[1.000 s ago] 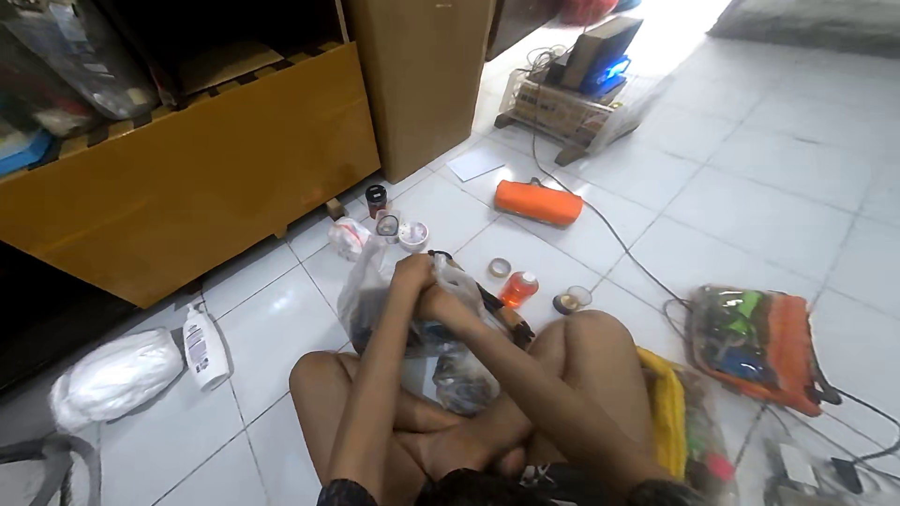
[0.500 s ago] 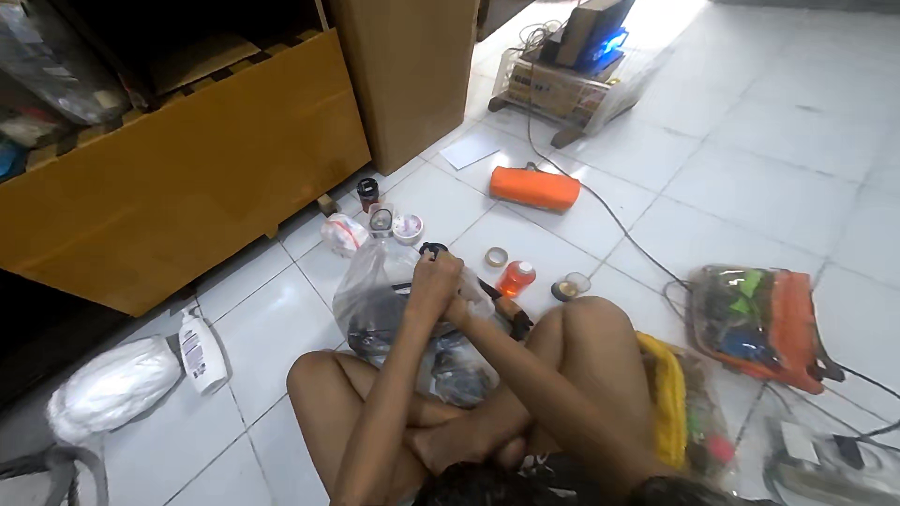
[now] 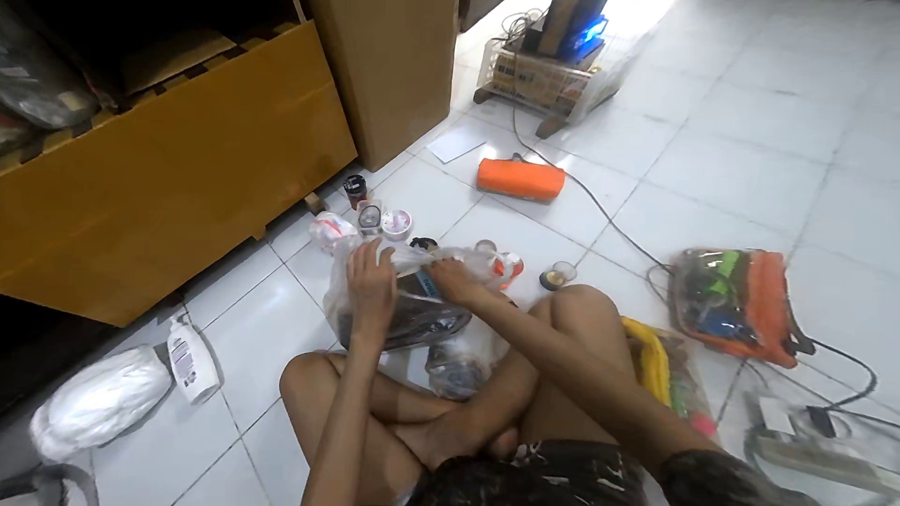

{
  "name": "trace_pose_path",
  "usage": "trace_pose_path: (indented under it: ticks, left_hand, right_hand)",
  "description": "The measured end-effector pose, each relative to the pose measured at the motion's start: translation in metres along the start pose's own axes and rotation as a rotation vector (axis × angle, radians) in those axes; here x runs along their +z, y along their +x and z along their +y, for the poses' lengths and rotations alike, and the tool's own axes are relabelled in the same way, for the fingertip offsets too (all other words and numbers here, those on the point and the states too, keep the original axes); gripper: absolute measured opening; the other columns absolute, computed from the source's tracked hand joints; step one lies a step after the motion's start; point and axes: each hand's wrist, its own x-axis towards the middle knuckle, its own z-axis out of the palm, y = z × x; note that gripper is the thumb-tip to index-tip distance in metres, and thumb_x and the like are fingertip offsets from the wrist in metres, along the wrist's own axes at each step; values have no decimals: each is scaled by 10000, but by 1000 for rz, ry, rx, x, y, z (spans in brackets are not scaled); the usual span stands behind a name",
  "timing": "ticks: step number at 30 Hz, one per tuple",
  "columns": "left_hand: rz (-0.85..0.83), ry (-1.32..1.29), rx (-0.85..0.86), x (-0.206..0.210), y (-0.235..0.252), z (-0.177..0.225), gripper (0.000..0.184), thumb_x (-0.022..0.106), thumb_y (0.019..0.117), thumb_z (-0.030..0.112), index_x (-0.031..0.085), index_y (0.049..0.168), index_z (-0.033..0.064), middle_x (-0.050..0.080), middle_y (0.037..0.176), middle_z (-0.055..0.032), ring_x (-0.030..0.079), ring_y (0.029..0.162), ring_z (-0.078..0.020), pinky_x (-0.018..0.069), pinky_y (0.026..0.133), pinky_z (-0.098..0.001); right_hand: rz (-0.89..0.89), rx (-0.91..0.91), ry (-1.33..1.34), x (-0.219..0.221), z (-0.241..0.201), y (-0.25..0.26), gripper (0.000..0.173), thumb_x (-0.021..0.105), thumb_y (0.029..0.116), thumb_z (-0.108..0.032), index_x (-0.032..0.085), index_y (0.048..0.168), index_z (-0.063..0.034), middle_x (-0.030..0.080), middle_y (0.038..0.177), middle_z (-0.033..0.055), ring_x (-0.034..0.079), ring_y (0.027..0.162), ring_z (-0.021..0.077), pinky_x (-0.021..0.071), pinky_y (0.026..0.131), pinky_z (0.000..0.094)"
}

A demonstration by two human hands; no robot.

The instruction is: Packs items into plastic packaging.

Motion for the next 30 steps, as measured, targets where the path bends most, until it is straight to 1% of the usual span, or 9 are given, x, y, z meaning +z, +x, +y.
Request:
trace_pose_path:
  ticks: [4,6,8,11,14,17,21,27,30]
  left_hand:
    - [207,141,-82,-15,-23,-8,184,646,909,81,770,1040,41,714,1151,-201,667,983,-413,451,860,-576]
    - [270,200,-201,-25,-36,-13,230,623,911,101,772,1080,57,689,1180,-250,645,993,-464,408,863,-630]
    - [276,206,-333,-38,-52,-22,319,599,864,91,752,1143,71,587,1308,-342,575,1074,-570,361,870,-700]
    - [237,61,-461,-57,-77,-33,390,558,792,-69,732,1137,-16,401,1461,-428,472,1175,-646,353,946,-711]
    - [140,-56,-552,-68,-100,-24,449,539,771,-167,647,1205,-133,375,1510,-390,499,1276,-563,445,1017,-613]
    - [40,-31,-601,-73,-114,-14,474,597,765,-124,606,1239,-141,443,1444,-382,583,1185,-514,497,924,-617]
    - [3,-79,-626,-73,-124,-9,490,638,759,-129,592,1246,-162,481,1370,-413,578,1150,-553,474,941,-644]
    - [1,-232,-666,-79,-129,-9,574,616,753,-168,551,1324,-151,508,1356,-375,579,1189,-479,503,978,-545]
    - [-17,-238,-661,-80,-127,-9,586,634,745,-149,544,1324,-145,572,1282,-352,605,1144,-470,506,939,-565]
  right_hand:
    - [36,-336,313,-29,-4,-42,501,650,999,-135,520,1447,48,495,1470,301,520,1334,433,423,1100,560]
    - [276,-671,686,-50,5,-77,390,617,1004,-167,629,1330,47,650,1328,193,647,1196,239,533,1006,364]
    - [542,-829,1034,-63,28,-95,288,550,1028,-213,689,1202,-30,744,1126,40,717,999,115,601,896,299]
    - [1003,-440,1074,-66,79,-89,254,405,1069,-118,627,1133,-12,730,922,10,723,800,91,628,766,295]
    - [669,136,765,-21,118,-46,317,470,1071,-82,592,1272,129,668,1147,298,678,1036,369,527,965,500]
    - [223,271,518,38,108,-9,444,542,1017,-72,500,1422,106,538,1396,353,525,1320,485,404,1112,607]
    - [180,389,308,96,85,22,675,586,977,6,269,1568,76,394,1516,362,419,1413,504,393,1123,606]
    - [32,402,467,97,112,36,568,739,916,-186,521,1322,146,601,1289,342,602,1228,457,475,1028,605]
    - [153,422,852,92,120,24,536,715,914,-100,482,1327,149,628,1153,317,663,1012,390,528,910,541]
